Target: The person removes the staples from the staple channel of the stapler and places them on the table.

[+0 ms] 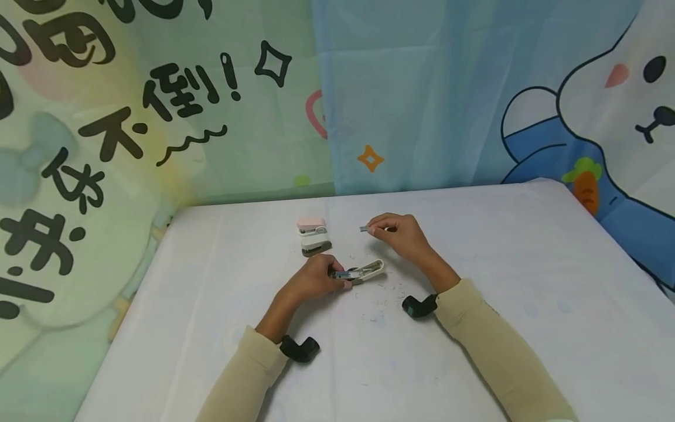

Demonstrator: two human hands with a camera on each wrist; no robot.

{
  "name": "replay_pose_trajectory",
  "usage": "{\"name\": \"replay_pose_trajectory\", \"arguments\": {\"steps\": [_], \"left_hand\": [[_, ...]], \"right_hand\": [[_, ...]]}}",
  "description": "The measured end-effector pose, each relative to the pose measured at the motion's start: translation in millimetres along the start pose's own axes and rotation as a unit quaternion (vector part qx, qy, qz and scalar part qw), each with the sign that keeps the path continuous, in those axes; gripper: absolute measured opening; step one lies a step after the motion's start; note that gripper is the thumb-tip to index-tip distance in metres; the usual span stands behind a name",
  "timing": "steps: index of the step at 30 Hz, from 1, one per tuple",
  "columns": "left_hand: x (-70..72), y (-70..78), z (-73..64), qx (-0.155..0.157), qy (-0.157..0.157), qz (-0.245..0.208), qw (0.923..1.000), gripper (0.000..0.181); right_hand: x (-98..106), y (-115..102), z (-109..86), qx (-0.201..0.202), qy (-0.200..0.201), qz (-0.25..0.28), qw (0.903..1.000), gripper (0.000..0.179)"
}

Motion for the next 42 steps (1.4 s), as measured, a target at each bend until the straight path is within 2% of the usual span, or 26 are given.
{"name": "replay_pose_trajectory", "arguments": {"steps": [6,11,19,26,30,38,42], "left_hand": [[1.0,-3.9,-3.0,0.003,0.007,-0.004,1.0,0.02],[0.8,-4.7,-3.9,0.002,0.009,-0.003,1.0,0.02],[-0.3,0.4,-2.3,0.0,0.01,-0.004,0.9999,0.019],[-0.6,2.5,-1.8,-0.006,0.01,-0.003,0.9999,0.019],[-0.1,4.0,-1.6,-0.011,0.013,-0.001,0.9998,0.019],[-1.8,1.1,-2.6,0.005,0.02,-0.017,0.9996,0.019],[-1.4,0.6,-3.0,0.009,0.021,-0.016,0.9996,0.019]], "right_hand": [[3.5,17.0,20.0,-0.047,0.017,-0.004,0.9987,0.021],[2.3,27.4,31.8,-0.081,0.022,0.002,0.9965,0.019],[-0.7,40.0,49.3,-0.099,0.048,-0.072,0.9913,0.015],[-2.3,41.1,53.3,-0.076,0.044,-0.111,0.9899,0.012],[-0.6,39.6,53.1,-0.066,0.037,-0.114,0.9906,0.011],[5.4,44.1,49.7,-0.088,0.04,-0.093,0.991,0.016],[6.6,42.0,46.8,-0.085,0.028,-0.112,0.9897,0.021]]}}
Point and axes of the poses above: each hand's wrist, its own z-axis towards the middle knuckle, its own x-axis out of the back of the hand, y = z × x, the point moved 6 cm from there along z, towards the middle knuckle, and after that the axes turned 13 degrees about -x, right-handed, at the moved point
